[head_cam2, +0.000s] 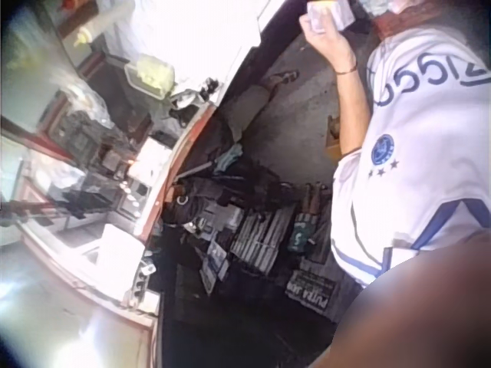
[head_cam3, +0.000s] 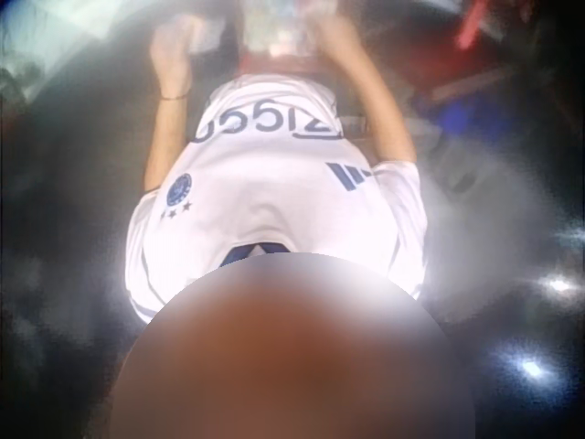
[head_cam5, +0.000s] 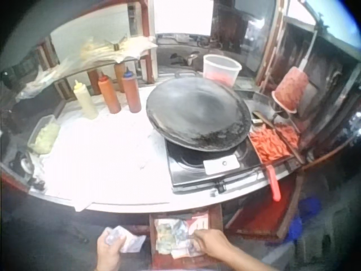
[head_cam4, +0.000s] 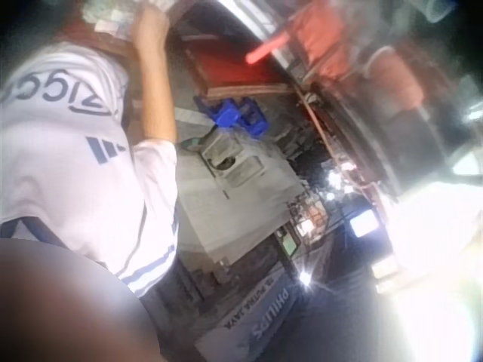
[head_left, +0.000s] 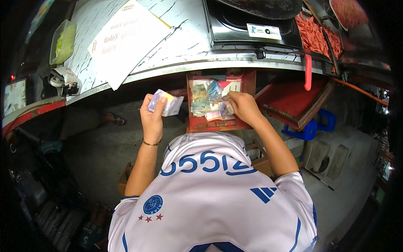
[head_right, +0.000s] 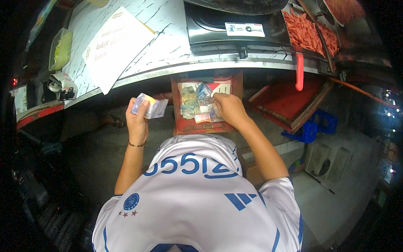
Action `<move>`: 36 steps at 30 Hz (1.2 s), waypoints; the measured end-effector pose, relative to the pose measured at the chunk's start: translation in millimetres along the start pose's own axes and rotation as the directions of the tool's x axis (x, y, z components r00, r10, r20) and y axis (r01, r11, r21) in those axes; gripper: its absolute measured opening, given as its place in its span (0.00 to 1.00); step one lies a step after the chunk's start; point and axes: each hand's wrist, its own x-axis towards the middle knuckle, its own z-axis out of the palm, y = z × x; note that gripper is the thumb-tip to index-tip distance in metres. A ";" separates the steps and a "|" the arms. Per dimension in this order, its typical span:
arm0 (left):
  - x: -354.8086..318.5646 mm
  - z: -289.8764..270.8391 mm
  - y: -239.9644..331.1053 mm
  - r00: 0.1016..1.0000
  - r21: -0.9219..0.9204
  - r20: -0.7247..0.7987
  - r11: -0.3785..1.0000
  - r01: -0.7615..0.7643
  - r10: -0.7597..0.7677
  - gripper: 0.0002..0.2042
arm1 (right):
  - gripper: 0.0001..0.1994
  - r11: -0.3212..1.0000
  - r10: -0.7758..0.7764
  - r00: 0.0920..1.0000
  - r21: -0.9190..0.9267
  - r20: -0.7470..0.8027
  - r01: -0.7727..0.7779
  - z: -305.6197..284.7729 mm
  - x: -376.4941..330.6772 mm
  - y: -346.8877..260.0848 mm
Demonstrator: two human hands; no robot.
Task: The person assembles two tacos at a street food stall. They place cooked tortillas on paper, add shredded meat and sauces, then wrap each taco in paper and place it in a plastic bag. The person also handles cash from a customer and stores it in a drawer.
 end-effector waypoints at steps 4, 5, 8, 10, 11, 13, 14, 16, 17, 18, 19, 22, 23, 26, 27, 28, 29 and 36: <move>-3.1 17.6 -3.0 0.979 -0.017 0.203 1.000 -0.023 0.026 0.07 | 0.12 0.492 0.187 0.975 0.847 0.123 -0.201 -0.2 -18.5 -52.8; -6.3 25.1 -5.6 0.974 -0.032 0.225 0.999 0.009 -0.001 0.05 | 0.12 0.410 0.186 0.955 0.865 0.232 -0.290 2.8 -19.9 -64.0; -13.9 42.7 -14.6 0.962 -0.023 0.246 0.992 0.125 -0.116 0.14 | 0.12 0.245 0.186 0.956 0.931 0.228 -0.270 30.9 -7.6 -99.9; -24.7 48.3 -20.6 0.947 -0.344 0.285 0.907 0.245 -0.148 0.18 | 0.13 0.281 0.249 0.944 0.916 0.218 -0.286 41.9 -5.8 -109.7; -28.0 49.3 -23.0 0.945 -0.404 0.297 0.879 0.254 -0.136 0.18 | 0.13 0.358 0.212 0.956 0.894 0.202 -0.269 45.2 -5.9 -110.4; -26.5 45.1 -24.7 0.948 -0.101 0.267 0.973 0.207 -0.174 0.19 | 0.15 0.477 0.125 0.983 0.860 0.137 -0.180 48.9 -6.8 -103.3; -24.5 42.0 -24.6 0.944 0.076 0.225 0.970 0.229 -0.240 0.20 | 0.15 0.478 0.028 0.966 0.845 0.258 -0.240 48.4 -5.9 -94.0; -17.0 34.6 -22.5 0.956 -0.150 0.202 0.958 0.246 -0.214 0.18 | 0.13 0.670 0.104 0.988 0.727 0.111 -0.152 49.9 0.8 -72.4; -12.4 29.8 -19.7 0.956 -0.196 0.186 0.945 0.262 -0.227 0.18 | 0.12 0.740 0.083 0.996 0.668 0.020 -0.075 51.2 7.9 -60.1; -8.9 24.6 -16.3 0.961 -0.253 0.182 0.935 0.250 -0.208 0.17 | 0.12 0.885 0.073 0.991 0.466 -0.112 -0.012 50.9 19.2 -44.9; -7.1 20.2 -13.1 0.964 -0.312 0.208 0.922 0.228 -0.168 0.18 | 0.12 0.971 0.100 0.977 0.234 -0.186 -0.054 50.0 30.6 -30.2; -5.7 9.3 -4.4 0.950 -0.356 0.278 0.902 0.243 -0.146 0.21 | 0.14 0.991 0.102 0.955 0.112 -0.278 -0.073 46.4 54.2 -4.2; -7.1 6.9 -2.7 0.947 -0.334 0.276 0.908 0.254 -0.164 0.21 | 0.14 0.996 0.065 0.932 0.073 -0.356 -0.042 43.8 60.1 -0.6; -10.8 3.1 -3.1 0.938 -0.308 0.295 0.910 0.276 -0.184 0.21 | 0.12 0.996 0.043 0.930 -0.057 -0.366 -0.069 34.7 73.9 0.5; -11.5 2.7 -4.5 0.932 -0.316 0.311 0.905 0.286 -0.186 0.21 | 0.11 0.992 0.023 0.932 -0.107 -0.361 -0.066 31.8 76.8 0.4; -12.5 2.0 -5.9 0.927 -0.322 0.323 0.899 0.296 -0.190 0.20 | 0.09 0.989 0.028 0.941 -0.125 -0.338 -0.074 30.6 82.9 0.5; -13.0 1.2 -7.4 0.923 -0.319 0.324 0.894 0.314 -0.208 0.20 | 0.09 0.982 0.086 0.960 -0.142 -0.265 -0.127 30.5 88.4 1.8; -12.1 -6.1 -12.0 0.932 -0.300 0.267 0.898 0.322 -0.245 0.20 | 0.23 0.867 -0.145 0.969 -0.498 -0.202 0.026 58.3 136.1 31.8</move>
